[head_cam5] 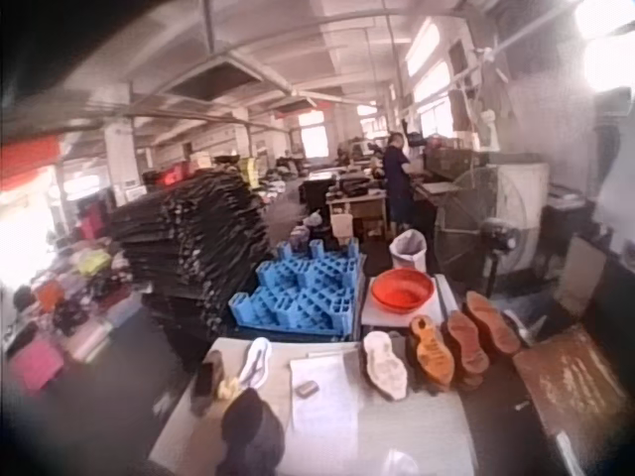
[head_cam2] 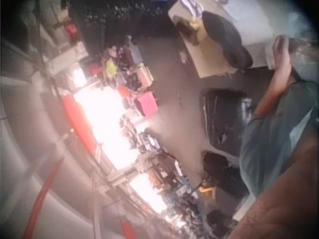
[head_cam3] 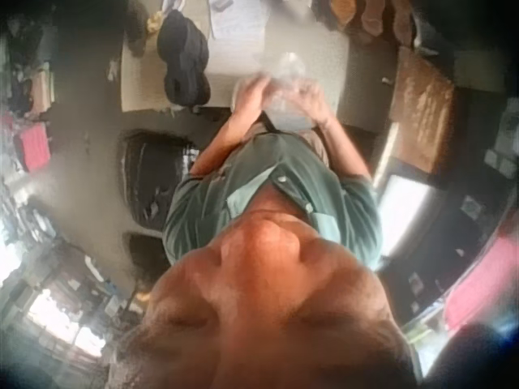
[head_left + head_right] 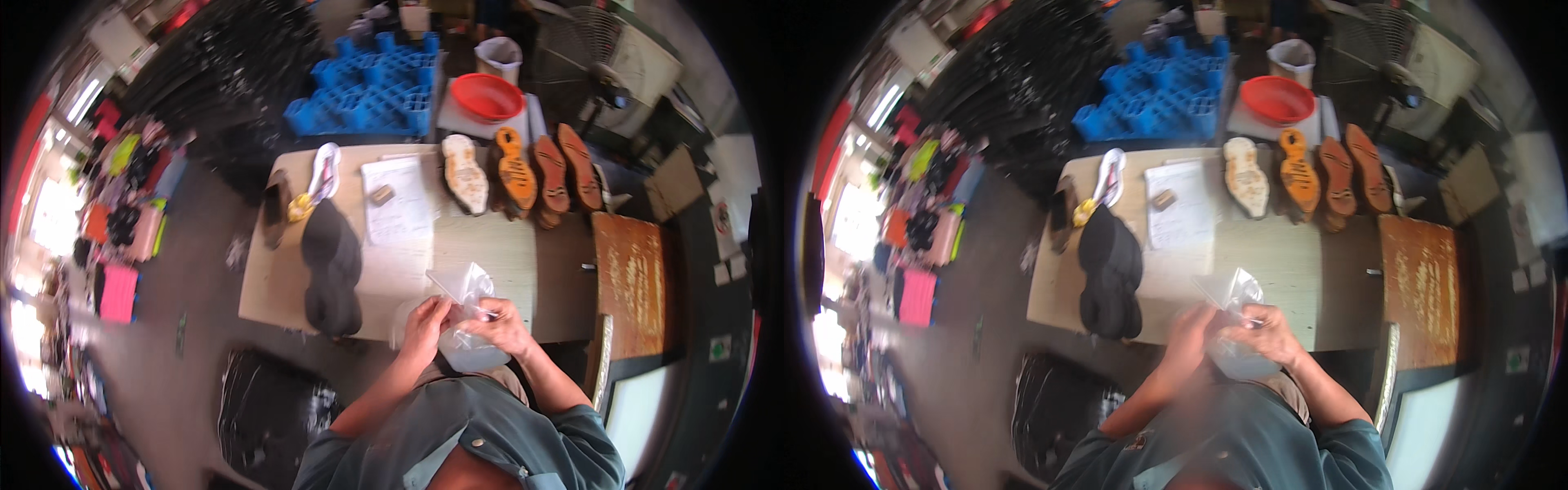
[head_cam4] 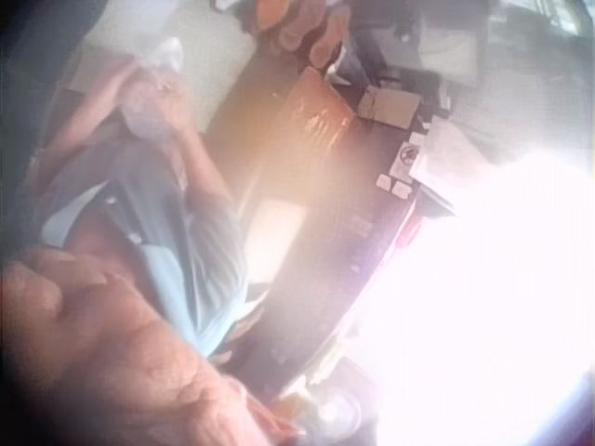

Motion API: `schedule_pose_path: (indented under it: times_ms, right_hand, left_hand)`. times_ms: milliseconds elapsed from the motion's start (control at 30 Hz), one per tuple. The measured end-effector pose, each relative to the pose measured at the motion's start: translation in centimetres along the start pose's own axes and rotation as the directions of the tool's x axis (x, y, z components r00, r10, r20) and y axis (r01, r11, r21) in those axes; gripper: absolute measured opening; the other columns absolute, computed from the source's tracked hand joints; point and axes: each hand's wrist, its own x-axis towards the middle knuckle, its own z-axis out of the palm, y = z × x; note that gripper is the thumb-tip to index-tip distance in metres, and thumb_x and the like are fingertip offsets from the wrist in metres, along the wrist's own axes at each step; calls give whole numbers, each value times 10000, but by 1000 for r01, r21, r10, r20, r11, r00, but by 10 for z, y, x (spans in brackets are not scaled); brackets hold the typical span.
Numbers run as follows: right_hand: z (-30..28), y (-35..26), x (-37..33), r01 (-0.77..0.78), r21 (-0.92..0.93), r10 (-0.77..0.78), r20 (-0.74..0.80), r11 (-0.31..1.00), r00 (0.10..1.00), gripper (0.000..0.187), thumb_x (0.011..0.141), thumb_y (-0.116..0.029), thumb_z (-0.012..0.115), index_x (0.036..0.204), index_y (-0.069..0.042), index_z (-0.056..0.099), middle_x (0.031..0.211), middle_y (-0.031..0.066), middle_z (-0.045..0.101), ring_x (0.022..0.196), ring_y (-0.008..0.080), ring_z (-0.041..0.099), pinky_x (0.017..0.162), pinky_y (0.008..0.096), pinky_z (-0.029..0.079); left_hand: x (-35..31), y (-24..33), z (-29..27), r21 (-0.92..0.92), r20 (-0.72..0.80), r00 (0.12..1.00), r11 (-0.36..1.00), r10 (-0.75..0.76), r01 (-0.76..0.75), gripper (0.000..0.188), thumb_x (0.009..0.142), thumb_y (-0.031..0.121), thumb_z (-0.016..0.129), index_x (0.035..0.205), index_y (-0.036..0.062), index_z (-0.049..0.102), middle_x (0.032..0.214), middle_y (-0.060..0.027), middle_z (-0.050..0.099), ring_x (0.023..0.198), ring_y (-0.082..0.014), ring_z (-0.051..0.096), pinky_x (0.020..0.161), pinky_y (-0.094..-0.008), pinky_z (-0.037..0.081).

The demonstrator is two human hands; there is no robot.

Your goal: The person handles black shoe soles, placing them on a grinding machine and using a green air gun to clean the surface. They then pack the soles into a plastic bag and place them on the table. The person also handles a black plastic frame and a wooden shoe sole, placing them on the machine.

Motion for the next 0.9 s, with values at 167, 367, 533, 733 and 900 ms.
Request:
schedule_pose_path:
  times_ms: [167, 367, 533, 733, 900]
  right_hand:
    - [-56, 30, 17, 107, 446, -34, -170, 889, 985, 143, 965, -109, 735, 837, -120, 672, 882, 34, 740, 772, 128, 680, 684, 304, 544]
    - [-149, -2, 65, 171, 737, 274, -442, 653, 854, 61, 956, -90, 710, 1005, -60, 688, 788, 11, 690, 619, 132, 674, 584, 247, 603]
    - [-126, -56, 59, 229, 402, 10, -510, 887, 860, 291, 978, -101, 730, 791, -196, 528, 724, -98, 486, 534, -2, 418, 447, 200, 265]
    - [-22, -70, 29, 246, 121, -245, -21, 962, 969, 182, 914, -105, 848, 894, -113, 667, 857, -54, 655, 795, 30, 584, 679, 219, 469]
    - [-11, -60, -15, 229, -609, -156, 171, 760, 973, 322, 799, -52, 901, 986, -65, 638, 893, 17, 619, 721, 142, 604, 594, 321, 498]
  left_hand:
    - [5, -4, -21, -814, -96, 989, 581, -110, -14, 114, 1105, 192, 582, 1077, 114, 659, 918, 35, 646, 854, -117, 634, 761, -292, 531]
    - [-42, 23, -45, -565, -14, 984, 814, -176, 137, 178, 1092, 238, 592, 985, 100, 626, 685, 65, 441, 535, -101, 398, 513, -291, 396]
    - [-56, 31, -31, 567, -313, 938, 822, 151, 57, 342, 1008, 93, 691, 1335, 20, 622, 1253, -85, 648, 1132, -152, 613, 1005, -331, 507]
    - [-22, 45, 23, 886, 125, 816, 307, 564, -348, 985, 782, 85, 866, 1625, 25, 361, 1560, -234, 485, 1410, -395, 505, 1173, -476, 413]
    - [-1, 46, -4, 519, -99, 887, 784, 451, -341, 323, 1005, 67, 671, 1317, -5, 628, 1140, -81, 716, 1081, -153, 671, 955, -307, 537]
